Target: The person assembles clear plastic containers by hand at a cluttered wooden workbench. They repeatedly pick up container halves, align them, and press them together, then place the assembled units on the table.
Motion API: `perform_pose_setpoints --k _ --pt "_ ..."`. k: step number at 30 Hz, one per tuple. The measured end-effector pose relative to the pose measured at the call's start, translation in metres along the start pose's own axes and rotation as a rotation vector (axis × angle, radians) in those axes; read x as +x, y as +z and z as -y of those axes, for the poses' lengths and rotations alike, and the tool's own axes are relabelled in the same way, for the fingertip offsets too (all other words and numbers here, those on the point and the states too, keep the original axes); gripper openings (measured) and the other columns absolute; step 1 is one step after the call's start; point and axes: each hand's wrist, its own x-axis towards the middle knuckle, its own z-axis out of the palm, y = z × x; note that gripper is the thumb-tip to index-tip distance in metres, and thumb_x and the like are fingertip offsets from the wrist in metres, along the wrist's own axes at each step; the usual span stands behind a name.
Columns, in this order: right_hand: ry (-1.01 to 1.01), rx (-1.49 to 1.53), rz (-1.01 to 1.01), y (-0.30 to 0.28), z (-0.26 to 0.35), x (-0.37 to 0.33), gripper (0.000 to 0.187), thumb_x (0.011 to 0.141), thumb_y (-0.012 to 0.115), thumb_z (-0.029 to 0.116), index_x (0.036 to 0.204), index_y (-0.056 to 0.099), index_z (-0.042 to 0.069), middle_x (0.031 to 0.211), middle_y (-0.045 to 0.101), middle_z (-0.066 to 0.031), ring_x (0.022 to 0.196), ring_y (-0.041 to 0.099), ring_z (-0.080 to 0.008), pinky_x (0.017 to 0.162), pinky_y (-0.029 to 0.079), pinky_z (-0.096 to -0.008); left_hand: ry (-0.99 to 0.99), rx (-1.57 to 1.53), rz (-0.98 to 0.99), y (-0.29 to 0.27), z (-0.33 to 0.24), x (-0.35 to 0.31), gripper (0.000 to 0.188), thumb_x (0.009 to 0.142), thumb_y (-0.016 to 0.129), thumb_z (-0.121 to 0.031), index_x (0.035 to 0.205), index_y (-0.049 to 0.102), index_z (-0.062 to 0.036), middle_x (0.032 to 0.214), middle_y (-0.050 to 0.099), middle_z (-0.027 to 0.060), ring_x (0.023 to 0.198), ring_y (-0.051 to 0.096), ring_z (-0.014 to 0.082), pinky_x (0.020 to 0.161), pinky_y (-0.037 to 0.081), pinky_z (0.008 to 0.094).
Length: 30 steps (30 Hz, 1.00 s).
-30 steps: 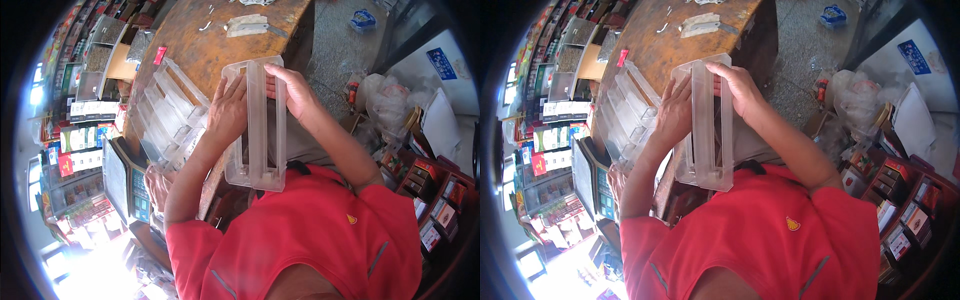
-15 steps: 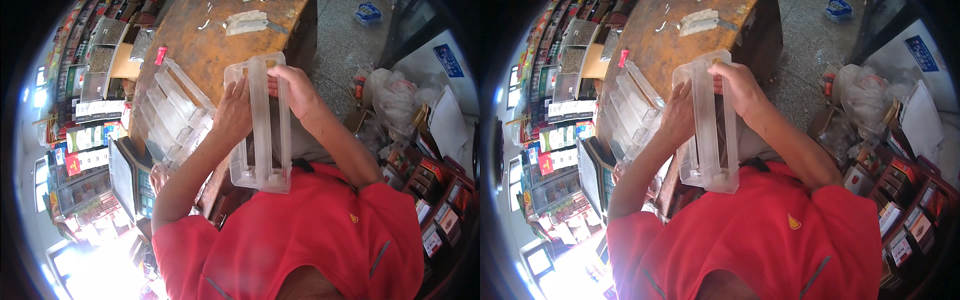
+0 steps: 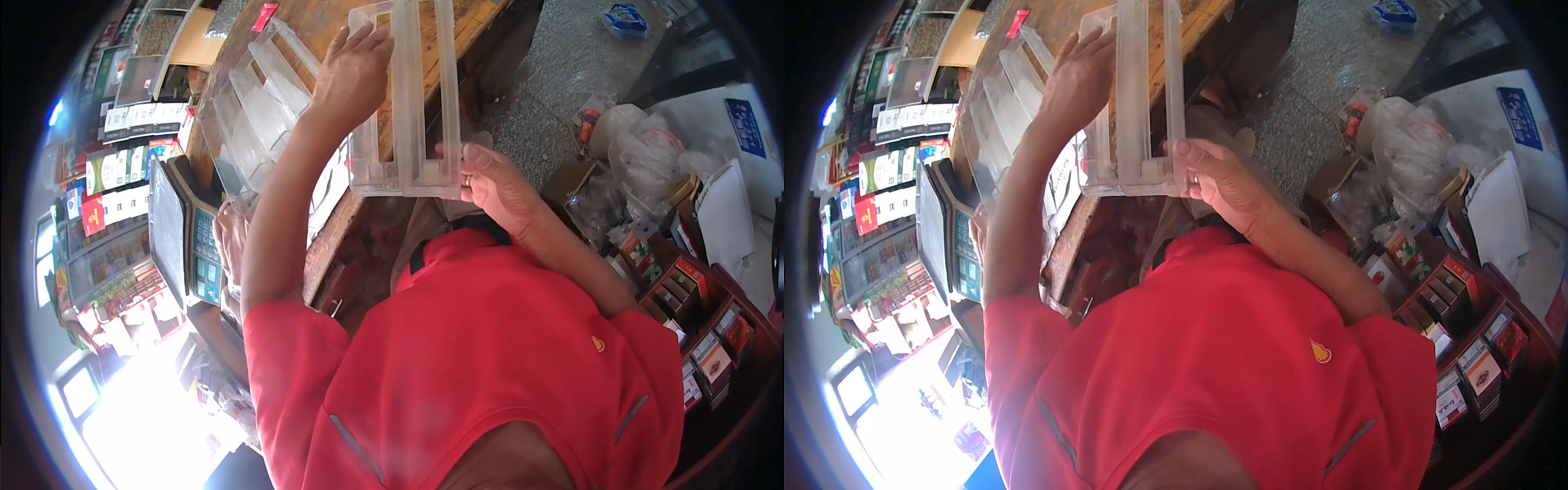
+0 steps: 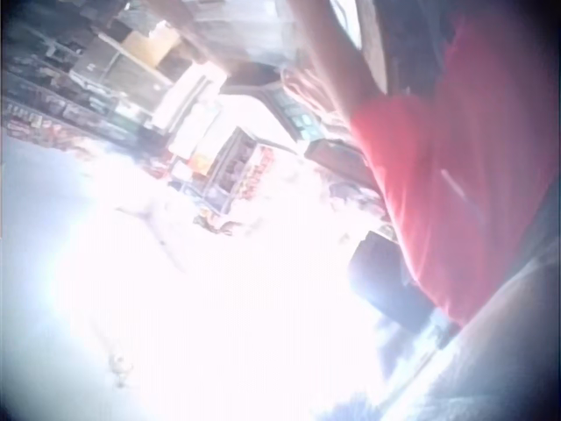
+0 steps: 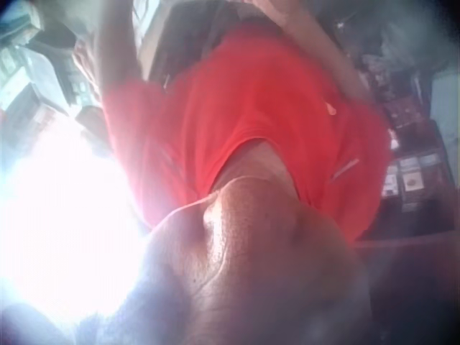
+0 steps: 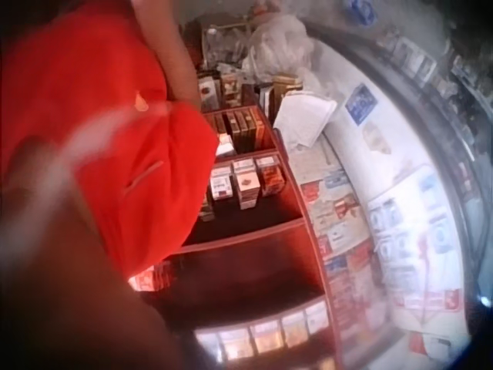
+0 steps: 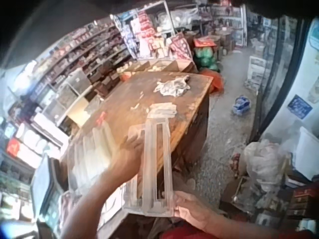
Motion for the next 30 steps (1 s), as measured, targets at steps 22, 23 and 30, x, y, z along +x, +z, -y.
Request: perform_pose_setpoints --k 22,23,30 --pt "-0.101 0.029 -0.153 0.043 0.001 0.022 0.036 0.088 0.069 0.028 0.110 0.061 0.001 0.102 0.066 -0.0077 0.099 0.063 -0.0168 0.091 0.047 -0.0324 0.175 -0.457 0.584 -0.081 -0.035 -0.060 0.053 0.063 0.080 -0.010 0.113 0.063 -0.0033 0.129 0.060 0.0088 0.118 0.058 0.0283 0.093 0.051 0.0399" --pt "-0.088 0.015 -0.148 0.040 0.001 0.024 0.035 0.089 0.068 0.027 0.110 0.062 0.001 0.102 0.067 -0.0088 0.098 0.063 -0.0175 0.091 0.047 -0.0324 0.173 -0.476 0.602 -0.081 -0.035 -0.059 0.052 0.063 0.080 -0.009 0.112 0.063 -0.0032 0.129 0.060 0.0094 0.117 0.058 0.0290 0.092 0.052 0.0396" --pt "-0.073 0.001 -0.181 0.045 0.001 0.026 0.033 0.086 0.063 0.020 0.112 0.061 -0.001 0.104 0.067 -0.0104 0.098 0.064 -0.0190 0.092 0.047 -0.0333 0.160 -0.527 0.728 -0.076 -0.031 -0.054 0.036 0.065 0.073 -0.001 0.101 0.066 -0.0026 0.118 0.064 0.0128 0.105 0.064 0.0313 0.084 0.055 0.0401"
